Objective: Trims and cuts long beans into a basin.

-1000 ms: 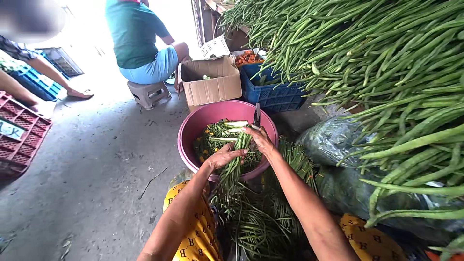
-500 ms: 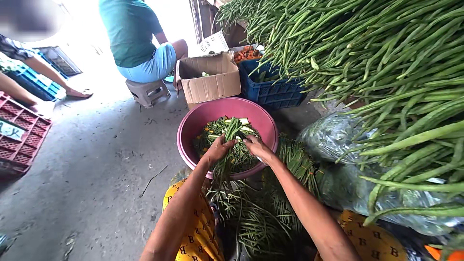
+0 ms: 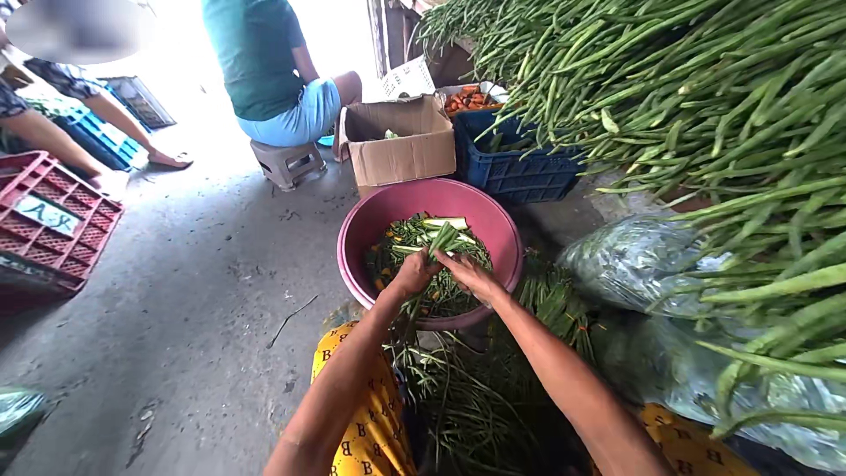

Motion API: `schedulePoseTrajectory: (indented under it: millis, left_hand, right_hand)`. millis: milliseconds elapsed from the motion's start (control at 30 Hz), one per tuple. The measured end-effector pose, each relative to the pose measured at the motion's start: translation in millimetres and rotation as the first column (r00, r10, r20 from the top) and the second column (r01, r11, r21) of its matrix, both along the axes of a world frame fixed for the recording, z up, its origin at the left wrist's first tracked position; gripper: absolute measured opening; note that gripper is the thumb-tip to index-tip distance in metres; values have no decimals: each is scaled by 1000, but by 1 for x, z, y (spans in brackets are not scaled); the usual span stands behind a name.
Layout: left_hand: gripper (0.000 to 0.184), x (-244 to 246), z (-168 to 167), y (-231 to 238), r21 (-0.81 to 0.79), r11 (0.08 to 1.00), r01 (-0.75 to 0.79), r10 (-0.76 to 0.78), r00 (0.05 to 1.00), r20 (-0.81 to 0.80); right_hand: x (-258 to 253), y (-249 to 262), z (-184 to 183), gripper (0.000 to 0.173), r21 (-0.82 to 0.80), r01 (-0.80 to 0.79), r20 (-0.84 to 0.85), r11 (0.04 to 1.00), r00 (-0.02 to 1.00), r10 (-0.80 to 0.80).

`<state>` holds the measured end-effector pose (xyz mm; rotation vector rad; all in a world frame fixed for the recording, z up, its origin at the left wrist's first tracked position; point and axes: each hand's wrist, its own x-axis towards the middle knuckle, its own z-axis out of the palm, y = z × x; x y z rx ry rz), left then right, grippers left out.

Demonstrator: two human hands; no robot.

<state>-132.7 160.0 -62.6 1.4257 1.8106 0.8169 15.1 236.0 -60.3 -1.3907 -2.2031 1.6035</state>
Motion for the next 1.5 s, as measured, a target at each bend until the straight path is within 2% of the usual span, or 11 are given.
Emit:
schedulePoseTrajectory:
  millis: [133,333,633,833,1033,1300,1500]
  left_hand:
    - [44,1,-7,-3,11,999,52,-51,996,-77]
    - [40,-2,-8,-4,-38,999,10,-15,991,-135]
    - [36,7,-6,-2,-88,995,-52,26,960,-280]
    - [37,10,-12,2,-66,997,-28,10,967,-256]
    - [34,11,-8,-2,-47,999,-17,5,969,-249]
    - [34,12,-8,-6,-46,998,-32,17,954,-299]
    - [36,15,-8,-5,-94,994,-47,14,946,-323]
  right_hand:
    - [-4,-7,-15,56,-91,87,-89,992,992,-95]
    - [-16,-13,-19,53,-158,139,-72,978,986,-152]
    - [-18,-9,-28,56,-62,141,-17,988,990,-142]
    - [-17,-1,-29,55,-43,58,2,997,998,-58]
    - [-19,-5,-33,55,-74,110,-92,991,989,-116]
    - [-20,-6,-35,56,-29,127,-66,991,989,-129]
    - [-19,-2,-30,56,-180,132,-11,975,991,-137]
